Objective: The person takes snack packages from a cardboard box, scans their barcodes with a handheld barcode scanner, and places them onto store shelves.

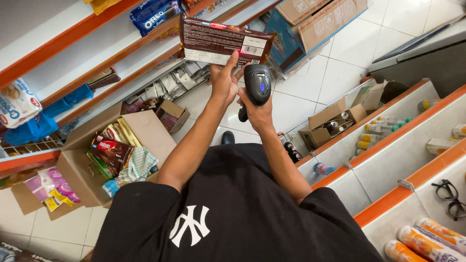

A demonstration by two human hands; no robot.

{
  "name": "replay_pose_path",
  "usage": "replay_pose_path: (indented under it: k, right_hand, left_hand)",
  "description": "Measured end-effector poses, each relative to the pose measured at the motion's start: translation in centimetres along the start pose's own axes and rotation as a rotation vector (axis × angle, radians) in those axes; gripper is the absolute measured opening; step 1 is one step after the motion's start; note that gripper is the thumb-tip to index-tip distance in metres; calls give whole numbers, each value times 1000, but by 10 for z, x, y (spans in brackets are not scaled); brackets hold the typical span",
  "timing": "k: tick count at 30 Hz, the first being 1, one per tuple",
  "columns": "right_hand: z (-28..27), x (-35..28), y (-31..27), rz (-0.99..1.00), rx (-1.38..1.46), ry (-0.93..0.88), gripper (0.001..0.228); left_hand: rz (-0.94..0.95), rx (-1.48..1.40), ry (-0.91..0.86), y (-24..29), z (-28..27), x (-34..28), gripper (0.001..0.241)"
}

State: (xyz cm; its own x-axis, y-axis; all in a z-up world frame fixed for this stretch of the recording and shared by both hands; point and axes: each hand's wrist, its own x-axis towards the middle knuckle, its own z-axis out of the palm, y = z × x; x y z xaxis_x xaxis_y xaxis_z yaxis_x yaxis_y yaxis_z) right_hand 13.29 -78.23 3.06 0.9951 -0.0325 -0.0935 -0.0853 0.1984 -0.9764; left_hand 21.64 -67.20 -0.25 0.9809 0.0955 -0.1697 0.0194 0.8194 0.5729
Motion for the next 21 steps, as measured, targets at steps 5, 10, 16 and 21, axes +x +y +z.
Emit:
replay_pose_path:
  k: [5,10,16,21]
  right_hand:
    - [-2,3,2,-12,45,-15,14]
    - [-6,8,9,-28,88,12,16]
    - [-20,19,10,32,180,72,19]
    - [-35,26,7,32,239,100,24]
  left_hand:
    - [-5,12,7,-1,-2,1,43]
    - [-15,22,-13,-4,-3,2,40]
    - [17,131,-45,-7,-3,0,37]
    - [63,215,-128,-6,7,-4,38]
